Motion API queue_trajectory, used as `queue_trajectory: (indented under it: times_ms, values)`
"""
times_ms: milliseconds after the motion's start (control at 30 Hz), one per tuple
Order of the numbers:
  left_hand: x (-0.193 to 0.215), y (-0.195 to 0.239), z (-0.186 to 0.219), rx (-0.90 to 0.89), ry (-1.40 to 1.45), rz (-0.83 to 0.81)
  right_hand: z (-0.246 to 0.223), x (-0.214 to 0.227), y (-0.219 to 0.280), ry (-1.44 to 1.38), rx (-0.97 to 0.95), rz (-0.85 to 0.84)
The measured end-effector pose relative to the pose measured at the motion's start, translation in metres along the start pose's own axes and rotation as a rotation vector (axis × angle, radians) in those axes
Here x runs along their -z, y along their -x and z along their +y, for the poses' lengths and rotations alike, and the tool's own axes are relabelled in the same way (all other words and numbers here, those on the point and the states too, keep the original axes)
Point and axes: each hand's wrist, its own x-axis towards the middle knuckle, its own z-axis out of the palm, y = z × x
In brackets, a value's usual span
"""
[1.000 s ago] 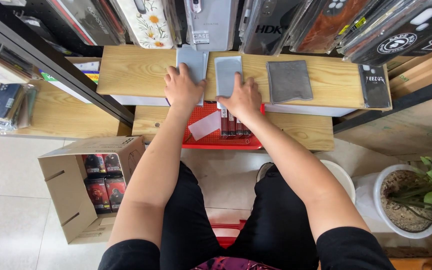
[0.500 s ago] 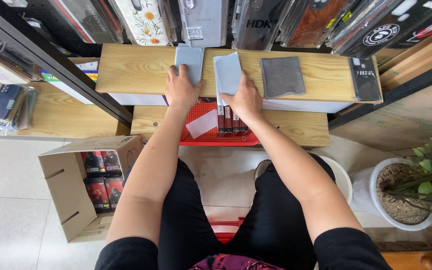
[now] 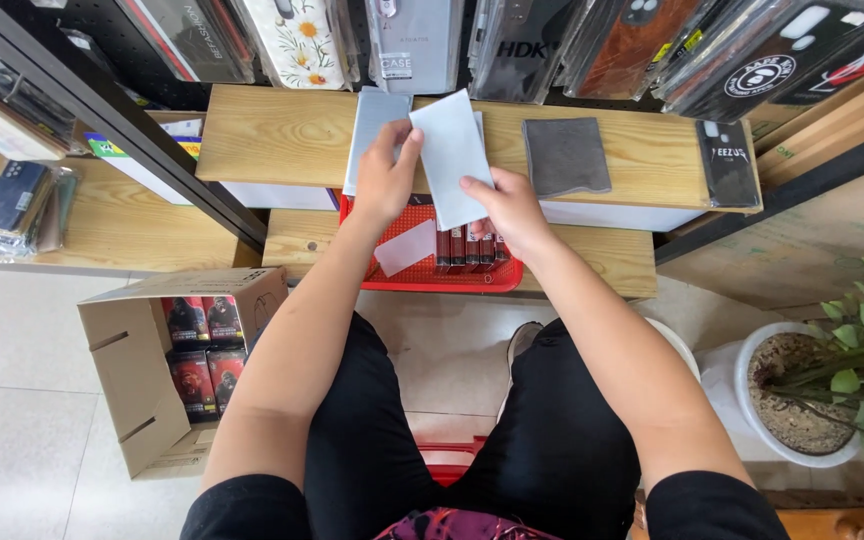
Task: The person sits on a stool and applies a screen protector to a smartphone. They peel the backing off the protector, align it on the phone screen, and smooth it down with their fingers to remove air bubbles.
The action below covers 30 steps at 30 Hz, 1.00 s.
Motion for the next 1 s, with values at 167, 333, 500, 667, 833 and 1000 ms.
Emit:
queue_trajectory:
  times_ms: [167,333,500,667,833,1000]
  values:
    - [0.0,0.034,0.03,0.157,0.992,-0.31,-0.006,-0.002,0.035,-0.139,-0.061,-0.245]
    - [0.01,0.071,0.051,0.376,1.352,-0.603,0.003,-0.006,0.063,-0.015,-0.135,-0.485]
    - [0.017,0.111,0.056,0.165,1.378,-0.703,-0.003,-0.015,0.098,0.029,-0.206,-0.725]
    - [0.014,0.139,0.042,0.123,1.395,-0.671,0.023,-0.015,0.115,0.05,-0.186,-0.752]
    - [0.014,0.166,0.042,0.133,1.353,-0.558,0.032,-0.011,0.125,0.154,-0.212,-0.775]
    - [0.009,0.195,0.038,0.203,1.313,-0.497,0.033,-0.014,0.135,0.227,-0.237,-0.778]
